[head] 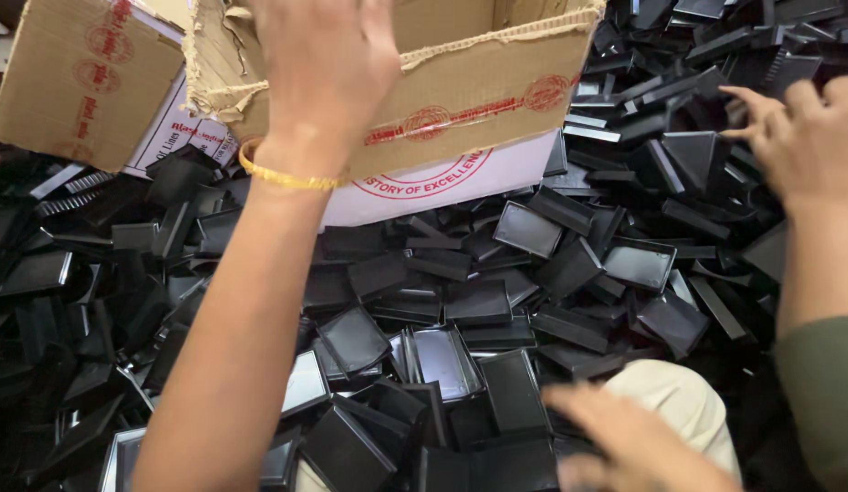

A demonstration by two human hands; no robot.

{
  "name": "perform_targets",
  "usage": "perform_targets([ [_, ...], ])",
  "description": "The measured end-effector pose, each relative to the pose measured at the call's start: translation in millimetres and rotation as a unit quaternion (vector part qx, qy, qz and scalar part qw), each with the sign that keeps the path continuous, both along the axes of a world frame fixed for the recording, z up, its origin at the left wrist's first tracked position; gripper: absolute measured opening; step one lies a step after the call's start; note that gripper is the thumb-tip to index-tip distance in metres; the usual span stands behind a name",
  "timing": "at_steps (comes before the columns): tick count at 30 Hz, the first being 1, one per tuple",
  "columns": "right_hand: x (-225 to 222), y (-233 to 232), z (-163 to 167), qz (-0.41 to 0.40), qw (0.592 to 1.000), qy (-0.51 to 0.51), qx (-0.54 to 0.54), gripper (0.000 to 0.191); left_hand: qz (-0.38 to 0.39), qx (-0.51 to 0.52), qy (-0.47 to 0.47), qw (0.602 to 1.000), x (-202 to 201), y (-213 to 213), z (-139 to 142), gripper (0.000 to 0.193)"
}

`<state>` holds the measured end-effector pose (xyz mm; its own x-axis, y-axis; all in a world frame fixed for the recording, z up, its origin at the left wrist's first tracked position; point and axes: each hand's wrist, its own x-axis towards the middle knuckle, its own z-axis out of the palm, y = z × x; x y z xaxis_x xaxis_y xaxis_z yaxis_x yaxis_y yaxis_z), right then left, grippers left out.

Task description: The person sits on the floor in front of a large pile of black plastic parts and sorts them one at a time, turning each piece over in both hands before placing accepted pieces into an open cardboard box. Other workers around the pile perform the same sorting into their own boxes.

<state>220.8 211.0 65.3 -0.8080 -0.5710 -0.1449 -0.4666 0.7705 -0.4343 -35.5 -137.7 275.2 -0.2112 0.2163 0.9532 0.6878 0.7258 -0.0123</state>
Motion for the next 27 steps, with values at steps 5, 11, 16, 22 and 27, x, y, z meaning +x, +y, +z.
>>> perform_targets([
  [5, 51, 30, -110, 0.062, 0.97, -0.047, 0.231, 0.068, -0.158, -0.115, -0.241, 0.951, 41, -2, -106, 0.011],
  [11, 61, 55, -106, 0.119, 0.974, -0.024, 0.191, 0.075, -0.202, -0.188, -0.523, 0.806, 111, -6, -207, 0.032],
  [16, 55, 49, -45, 0.027, 0.989, -0.131, 0.064, 0.096, -0.076, -0.213, -0.533, 0.815, 143, 14, -227, 0.058],
  [22, 47, 46, 26, -0.193, 0.952, -0.03, -0.236, 0.102, -0.064, -0.087, -0.378, 0.919, 147, 30, -211, 0.039],
  [27, 32, 32, 45, -0.257, 0.844, 0.038, -0.469, 0.092, -0.212, -0.023, -0.407, 0.888, 137, 68, -219, 0.016],
])
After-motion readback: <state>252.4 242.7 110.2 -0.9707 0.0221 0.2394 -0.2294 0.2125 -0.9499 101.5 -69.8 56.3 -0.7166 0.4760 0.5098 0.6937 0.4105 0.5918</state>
